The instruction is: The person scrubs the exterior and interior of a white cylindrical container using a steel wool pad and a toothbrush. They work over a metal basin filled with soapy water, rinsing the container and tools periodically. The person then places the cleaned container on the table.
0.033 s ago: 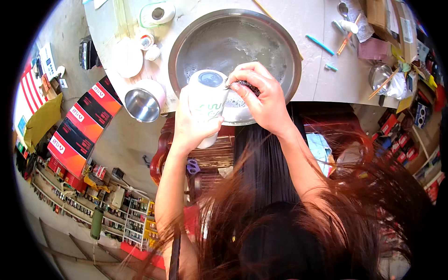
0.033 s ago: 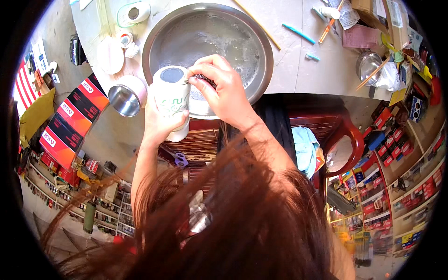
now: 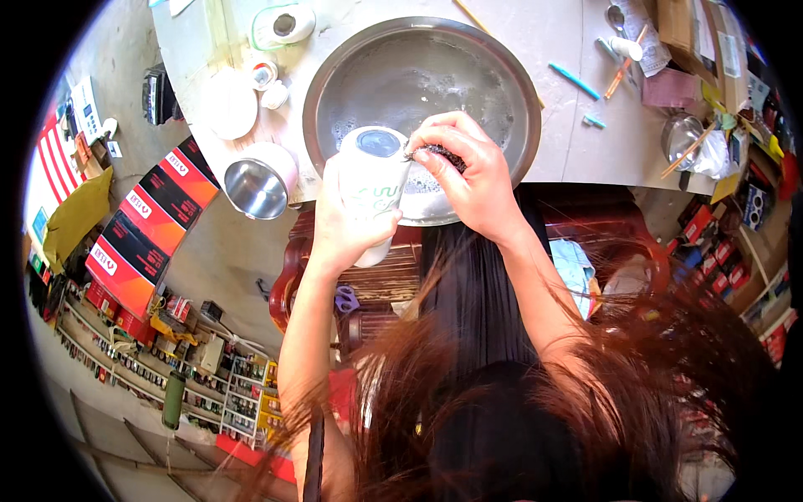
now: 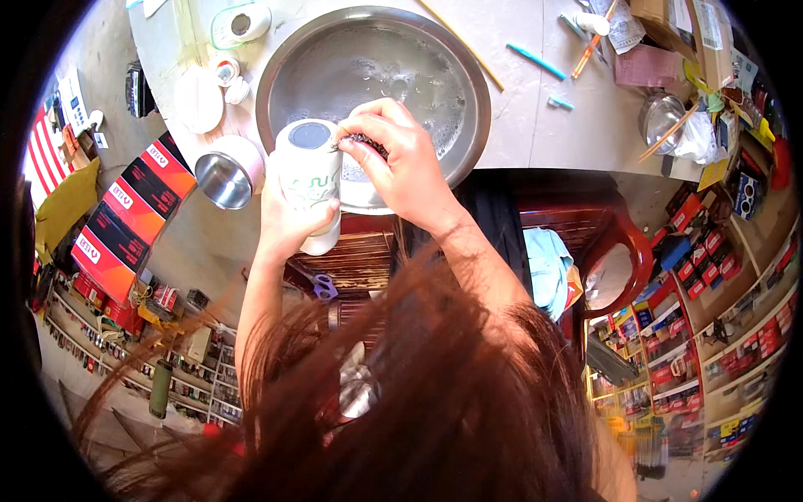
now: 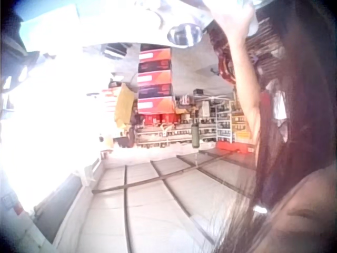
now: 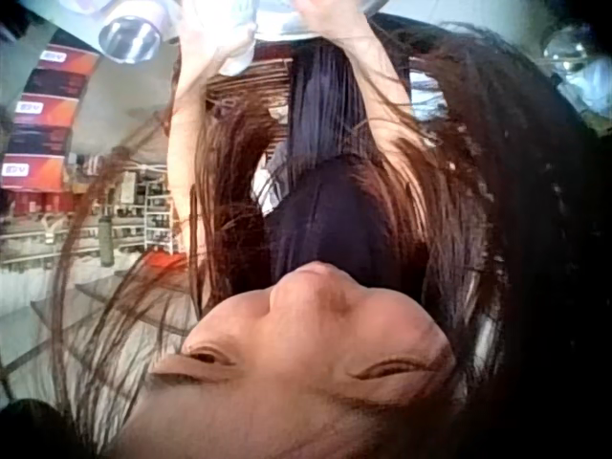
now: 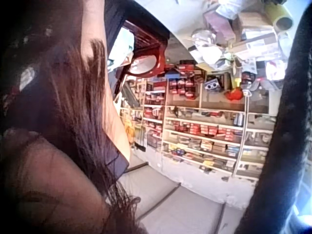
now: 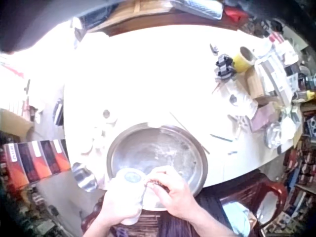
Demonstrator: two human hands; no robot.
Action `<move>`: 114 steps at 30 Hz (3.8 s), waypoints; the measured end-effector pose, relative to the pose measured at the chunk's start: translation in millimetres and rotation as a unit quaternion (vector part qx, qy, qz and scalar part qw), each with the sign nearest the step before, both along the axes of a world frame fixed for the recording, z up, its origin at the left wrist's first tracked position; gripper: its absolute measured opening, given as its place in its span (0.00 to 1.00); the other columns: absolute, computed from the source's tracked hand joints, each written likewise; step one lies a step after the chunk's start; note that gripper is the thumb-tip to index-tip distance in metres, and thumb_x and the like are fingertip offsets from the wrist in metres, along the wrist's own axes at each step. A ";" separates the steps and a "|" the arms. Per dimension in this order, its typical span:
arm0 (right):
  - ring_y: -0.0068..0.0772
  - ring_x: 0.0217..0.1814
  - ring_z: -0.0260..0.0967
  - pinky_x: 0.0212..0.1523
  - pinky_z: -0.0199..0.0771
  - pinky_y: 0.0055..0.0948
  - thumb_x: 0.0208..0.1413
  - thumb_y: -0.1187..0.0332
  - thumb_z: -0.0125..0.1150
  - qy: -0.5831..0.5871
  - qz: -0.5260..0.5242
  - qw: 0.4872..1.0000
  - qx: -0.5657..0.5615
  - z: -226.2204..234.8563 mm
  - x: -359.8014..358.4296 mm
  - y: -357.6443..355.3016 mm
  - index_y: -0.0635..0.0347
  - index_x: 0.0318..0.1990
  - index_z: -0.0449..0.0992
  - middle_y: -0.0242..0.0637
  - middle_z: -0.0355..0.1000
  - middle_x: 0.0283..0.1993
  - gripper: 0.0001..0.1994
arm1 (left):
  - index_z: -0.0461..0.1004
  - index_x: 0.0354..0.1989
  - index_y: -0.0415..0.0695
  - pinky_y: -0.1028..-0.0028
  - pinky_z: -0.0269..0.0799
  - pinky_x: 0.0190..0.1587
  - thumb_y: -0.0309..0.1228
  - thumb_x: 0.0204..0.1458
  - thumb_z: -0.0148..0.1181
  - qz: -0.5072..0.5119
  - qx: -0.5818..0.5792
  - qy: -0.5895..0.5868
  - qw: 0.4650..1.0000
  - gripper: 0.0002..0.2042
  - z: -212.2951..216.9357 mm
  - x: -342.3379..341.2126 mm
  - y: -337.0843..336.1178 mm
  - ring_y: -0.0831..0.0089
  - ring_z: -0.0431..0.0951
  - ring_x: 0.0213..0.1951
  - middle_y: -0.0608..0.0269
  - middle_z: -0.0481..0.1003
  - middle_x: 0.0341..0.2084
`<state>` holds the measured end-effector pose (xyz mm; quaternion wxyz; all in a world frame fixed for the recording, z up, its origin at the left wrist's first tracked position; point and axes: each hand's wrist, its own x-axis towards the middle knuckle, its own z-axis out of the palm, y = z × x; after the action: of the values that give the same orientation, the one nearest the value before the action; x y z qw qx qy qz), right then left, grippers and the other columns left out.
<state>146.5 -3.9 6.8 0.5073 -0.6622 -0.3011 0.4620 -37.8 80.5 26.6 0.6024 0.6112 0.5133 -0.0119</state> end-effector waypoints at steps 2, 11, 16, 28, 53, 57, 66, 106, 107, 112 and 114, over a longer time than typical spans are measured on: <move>0.39 0.45 0.71 0.45 0.73 0.33 0.52 0.77 0.65 -0.008 0.006 1.000 -0.008 7.4 -1.9 3.0 0.60 0.39 0.79 0.39 0.72 0.40 0.07 | 0.62 0.56 0.38 0.66 0.69 0.54 0.32 0.31 0.75 0.011 0.000 0.007 1.000 0.39 1.2 -1.5 0.6 0.65 0.72 0.49 0.55 0.70 0.46; 0.39 0.45 0.71 0.46 0.72 0.34 0.51 0.78 0.66 -0.018 0.018 1.000 0.015 5.8 -2.4 2.9 0.60 0.38 0.80 0.37 0.73 0.41 0.07 | 0.61 0.58 0.39 0.67 0.68 0.56 0.33 0.30 0.76 0.051 -0.098 -0.018 0.994 0.42 3.2 -10.5 -2.8 0.68 0.71 0.51 0.57 0.69 0.49; 0.37 0.45 0.73 0.48 0.73 0.31 0.53 0.76 0.65 0.030 0.008 0.999 -0.018 -20.8 -7.4 -3.9 0.61 0.38 0.80 0.38 0.74 0.41 0.06 | 0.59 0.62 0.38 0.67 0.66 0.59 0.35 0.30 0.76 0.050 -0.139 -0.073 0.986 0.46 -0.4 -22.9 -7.1 0.68 0.69 0.54 0.58 0.67 0.52; 0.25 0.49 0.70 0.50 0.73 0.27 0.42 0.68 0.78 0.285 -0.121 0.944 -0.116 -31.3 -37.1 6.9 0.60 0.51 0.69 0.35 0.71 0.47 0.29 | 0.60 0.61 0.34 0.67 0.71 0.55 0.36 0.37 0.73 0.023 -0.111 0.039 0.993 0.41 -22.5 -1.4 1.3 0.66 0.73 0.53 0.50 0.71 0.52; 0.30 0.54 0.73 0.58 0.70 0.27 0.66 0.70 0.54 0.339 -0.340 0.865 -0.145 5.5 -42.5 10.9 0.71 0.50 0.78 0.42 0.76 0.53 0.13 | 0.64 0.58 0.38 0.63 0.71 0.54 0.31 0.33 0.77 -0.007 0.233 0.123 0.965 0.39 -2.4 40.7 -15.4 0.54 0.76 0.52 0.50 0.73 0.49; 0.33 0.63 0.69 0.66 0.64 0.31 0.65 0.75 0.52 0.011 -0.233 0.967 -0.102 34.2 -37.5 11.6 0.70 0.52 0.78 0.46 0.75 0.57 0.13 | 0.67 0.54 0.39 0.63 0.72 0.51 0.32 0.33 0.78 0.057 0.216 0.096 0.970 0.36 11.0 72.4 -16.3 0.55 0.77 0.49 0.51 0.76 0.46; 0.36 0.59 0.73 0.60 0.70 0.31 0.63 0.75 0.53 0.143 -0.120 0.980 -0.075 54.6 24.6 29.5 0.68 0.48 0.80 0.48 0.76 0.55 0.11 | 0.66 0.56 0.42 0.66 0.73 0.53 0.29 0.32 0.78 0.108 0.140 -0.057 0.983 0.37 15.2 72.3 -24.8 0.62 0.78 0.50 0.55 0.76 0.47; 0.25 0.49 0.70 0.53 0.69 0.27 0.60 0.69 0.63 0.094 -0.163 0.977 -0.102 -30.6 -2.5 11.0 0.65 0.44 0.76 0.35 0.74 0.46 0.09 | 0.64 0.59 0.46 0.65 0.68 0.58 0.23 0.31 0.76 0.176 0.065 -0.169 0.968 0.40 -40.9 37.3 -32.5 0.63 0.72 0.56 0.58 0.71 0.52; 0.26 0.50 0.70 0.54 0.69 0.27 0.60 0.70 0.63 0.049 -0.168 0.981 -0.082 -9.7 -7.7 13.9 0.65 0.42 0.75 0.36 0.74 0.47 0.08 | 0.64 0.58 0.45 0.64 0.69 0.58 0.23 0.31 0.76 0.188 0.058 -0.165 0.967 0.40 -40.1 40.8 -32.3 0.62 0.73 0.56 0.59 0.71 0.51; 0.41 0.55 0.71 0.59 0.69 0.36 0.52 0.74 0.67 -0.241 -0.067 0.968 0.020 28.3 -26.8 23.7 0.62 0.44 0.76 0.42 0.73 0.51 0.12 | 0.69 0.53 0.44 0.63 0.71 0.54 0.28 0.37 0.73 0.185 0.170 -0.095 0.963 0.30 -40.4 63.8 -31.0 0.54 0.75 0.52 0.52 0.75 0.47; 0.46 0.57 0.70 0.59 0.69 0.40 0.50 0.71 0.70 -0.328 -0.011 0.944 0.032 26.9 -33.7 29.9 0.61 0.47 0.77 0.43 0.73 0.55 0.16 | 0.70 0.52 0.44 0.63 0.71 0.53 0.29 0.40 0.72 0.195 0.170 -0.106 0.960 0.27 -43.3 64.7 -28.7 0.53 0.75 0.51 0.51 0.75 0.47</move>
<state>112.8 26.0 33.8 0.4064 -0.7637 -0.4585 0.2035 26.9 51.8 -16.7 0.5309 0.5905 0.5501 0.2584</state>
